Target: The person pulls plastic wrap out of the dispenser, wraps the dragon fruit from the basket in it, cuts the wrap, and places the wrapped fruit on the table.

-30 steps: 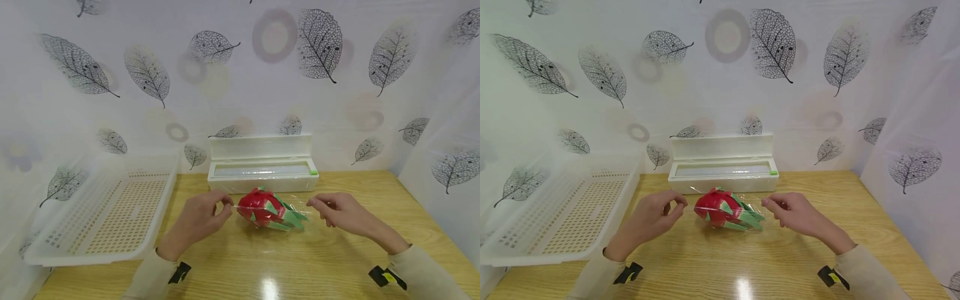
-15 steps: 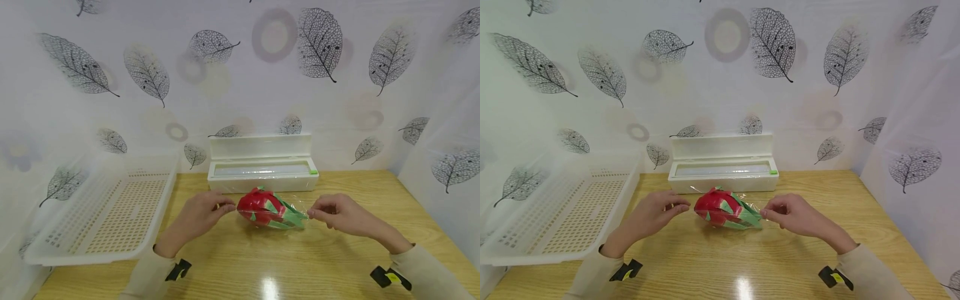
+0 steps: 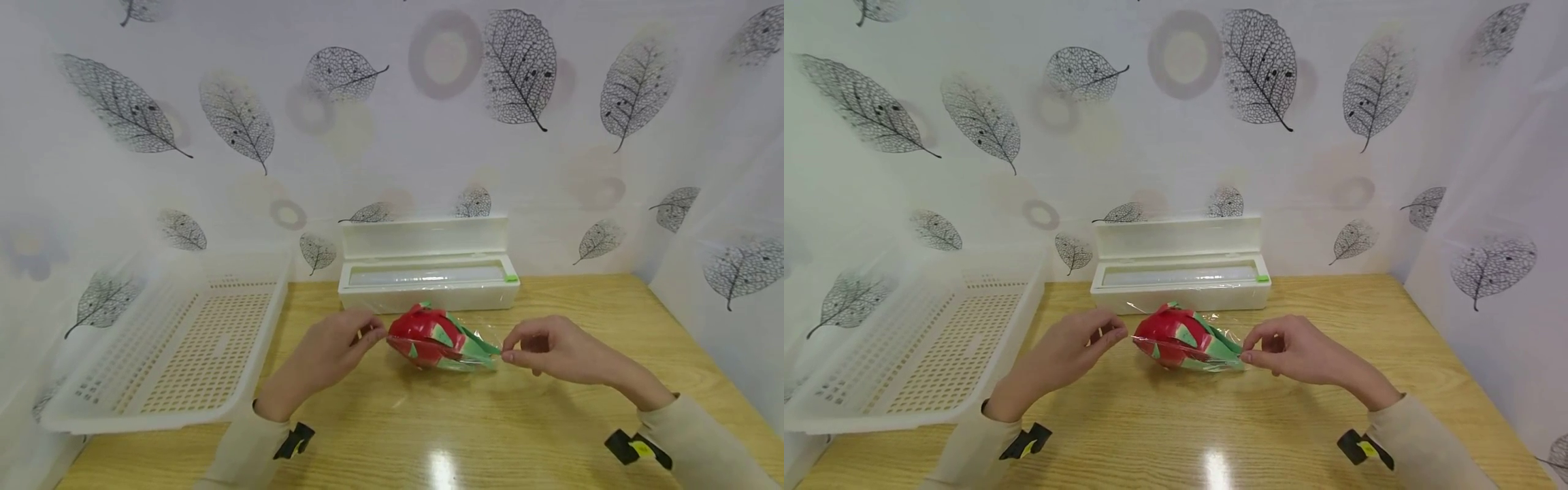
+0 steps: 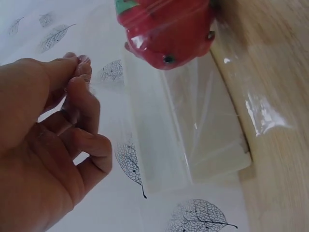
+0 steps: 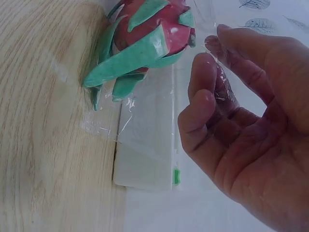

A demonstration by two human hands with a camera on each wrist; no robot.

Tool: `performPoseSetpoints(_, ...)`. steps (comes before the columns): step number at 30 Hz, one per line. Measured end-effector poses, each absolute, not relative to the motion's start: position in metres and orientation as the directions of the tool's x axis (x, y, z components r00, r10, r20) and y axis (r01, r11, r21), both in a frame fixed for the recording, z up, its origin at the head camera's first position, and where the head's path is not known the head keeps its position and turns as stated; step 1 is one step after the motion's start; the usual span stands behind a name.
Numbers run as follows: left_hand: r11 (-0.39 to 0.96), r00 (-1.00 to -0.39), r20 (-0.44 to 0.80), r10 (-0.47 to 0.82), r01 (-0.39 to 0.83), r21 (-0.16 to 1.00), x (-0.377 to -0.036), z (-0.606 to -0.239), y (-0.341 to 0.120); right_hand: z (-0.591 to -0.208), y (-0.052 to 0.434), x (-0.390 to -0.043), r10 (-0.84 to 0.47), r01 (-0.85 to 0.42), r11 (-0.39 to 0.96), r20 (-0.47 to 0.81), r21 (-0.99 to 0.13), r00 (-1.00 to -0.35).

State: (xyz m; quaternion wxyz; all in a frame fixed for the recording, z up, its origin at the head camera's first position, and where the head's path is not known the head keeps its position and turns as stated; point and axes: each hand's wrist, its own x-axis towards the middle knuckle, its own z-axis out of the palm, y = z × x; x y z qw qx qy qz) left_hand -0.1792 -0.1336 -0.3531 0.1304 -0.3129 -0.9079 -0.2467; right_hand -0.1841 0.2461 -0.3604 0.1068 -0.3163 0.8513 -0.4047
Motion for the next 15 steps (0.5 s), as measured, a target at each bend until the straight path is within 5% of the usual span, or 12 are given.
performPoseSetpoints(7,0.692,-0.769,0.416,0.485,0.628,0.356,-0.178,-0.352,-0.136,-0.356,0.25,-0.181,-0.667,-0.493,0.441,0.094,-0.75,-0.739)
performPoseSetpoints(15,0.676,-0.786,0.347,0.511,0.617,0.403,-0.182,-0.352,-0.148,-0.352,0.255,-0.182,-0.622,-0.442,0.503,0.044,-0.743,-0.782)
